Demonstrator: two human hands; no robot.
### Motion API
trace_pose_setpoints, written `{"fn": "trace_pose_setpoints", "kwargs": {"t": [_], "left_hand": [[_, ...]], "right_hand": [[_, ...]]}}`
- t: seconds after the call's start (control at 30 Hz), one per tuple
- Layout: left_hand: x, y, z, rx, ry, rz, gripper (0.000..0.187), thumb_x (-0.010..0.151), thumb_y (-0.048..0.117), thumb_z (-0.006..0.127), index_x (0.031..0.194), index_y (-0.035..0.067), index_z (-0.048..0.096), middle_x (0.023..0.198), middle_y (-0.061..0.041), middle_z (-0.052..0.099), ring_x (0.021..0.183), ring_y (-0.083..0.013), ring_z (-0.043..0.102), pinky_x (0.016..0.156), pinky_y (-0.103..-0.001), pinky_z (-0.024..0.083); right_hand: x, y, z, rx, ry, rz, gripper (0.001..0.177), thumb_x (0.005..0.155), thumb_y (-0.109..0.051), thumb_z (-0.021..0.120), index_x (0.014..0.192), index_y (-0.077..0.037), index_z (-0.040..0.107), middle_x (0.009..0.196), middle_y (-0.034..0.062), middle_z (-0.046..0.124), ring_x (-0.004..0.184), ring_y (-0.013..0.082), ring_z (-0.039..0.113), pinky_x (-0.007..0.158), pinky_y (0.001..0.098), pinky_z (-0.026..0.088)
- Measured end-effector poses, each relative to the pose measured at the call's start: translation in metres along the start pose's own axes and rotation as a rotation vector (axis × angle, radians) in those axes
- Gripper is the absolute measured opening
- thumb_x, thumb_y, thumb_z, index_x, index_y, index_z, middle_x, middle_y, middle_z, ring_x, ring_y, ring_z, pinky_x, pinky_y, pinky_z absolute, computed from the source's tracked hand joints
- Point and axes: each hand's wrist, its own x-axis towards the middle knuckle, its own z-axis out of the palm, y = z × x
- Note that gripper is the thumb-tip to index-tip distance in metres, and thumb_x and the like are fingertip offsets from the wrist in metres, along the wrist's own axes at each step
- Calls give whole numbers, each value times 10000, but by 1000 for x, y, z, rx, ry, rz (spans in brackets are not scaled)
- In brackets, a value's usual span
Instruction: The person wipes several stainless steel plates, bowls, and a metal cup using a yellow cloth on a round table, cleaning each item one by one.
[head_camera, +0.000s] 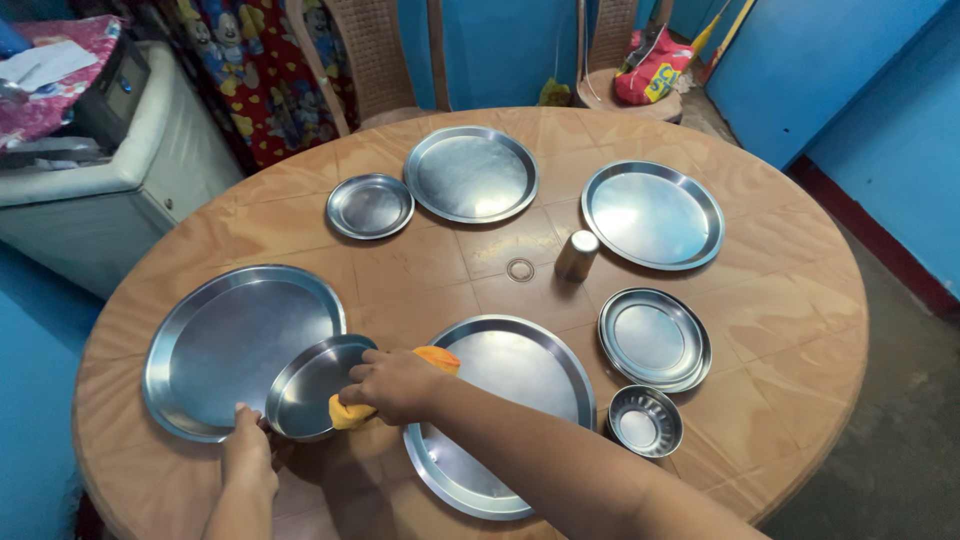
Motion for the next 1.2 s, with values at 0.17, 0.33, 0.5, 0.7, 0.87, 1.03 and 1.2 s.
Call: {"fn": "trace_pose_setpoints", "kwargs": {"t": [0.17, 0.33, 0.5, 0.7, 0.87, 1.03, 1.2], "left_hand": [[18, 0, 7, 111, 81, 104, 635, 1070, 576, 408, 1265, 6, 609, 1191, -131, 622, 1019, -288, 609, 842, -477, 488], [-17, 15, 15, 376, 245, 194, 710, 1080, 554, 388, 1190, -78, 692, 1183, -249, 684, 1071, -398, 651, 936, -509, 498], [-23, 37, 17, 502, 217, 192, 853, 1098, 622, 262, 1147, -104, 706, 1191, -262, 688, 1121, -423, 644, 982, -507, 472], [-34, 64, 30, 609, 231, 209, 896, 1107, 627, 213, 1163, -120, 703, 1218, -299, 680, 1162, -459, 624, 1002, -527, 472], [-19, 83, 44, 499, 174, 134, 934, 1092, 667, 200, 1252, -154, 615, 1272, -338, 642, 1183, -483, 638, 1003, -538, 500], [27, 84, 56, 448, 67, 180, 969, 1053, 703, 188, 1307, -146, 577, 1369, -319, 579, 1301, -457, 539, 1104, -511, 413], [63, 78, 65, 863, 46, 376, 804, 1114, 621, 275, 1310, -49, 675, 1352, -323, 623, 1307, -492, 534, 1117, -550, 391]], "right_hand": [[-1, 12, 9, 6, 0, 16, 570, 690, -201, 807, 1246, -275, 704, 1159, -11, 671, 1109, 253, 603, 848, 418, 554], [-3, 17, 8, -10, -27, 21, 532, 734, -218, 797, 1254, -290, 709, 1152, -29, 684, 1116, 239, 608, 884, 416, 546], [1, 17, 10, 7, -91, 37, 553, 714, -223, 803, 1254, -280, 699, 1170, -7, 673, 1129, 254, 593, 865, 425, 541], [8, 18, 21, -13, -37, 3, 553, 729, -172, 767, 1267, -282, 701, 1225, 4, 676, 1144, 251, 598, 896, 404, 551], [14, 15, 18, 1, -16, -12, 476, 778, -159, 743, 1235, -290, 716, 1168, -15, 687, 1140, 241, 610, 901, 395, 556], [16, 11, 18, -33, -12, -56, 458, 775, -170, 718, 1212, -310, 718, 1116, -25, 683, 1115, 234, 610, 886, 397, 547], [22, 12, 27, -82, -10, -89, 444, 825, -175, 655, 1233, -342, 711, 1083, -48, 683, 1099, 215, 615, 896, 389, 537]]}}
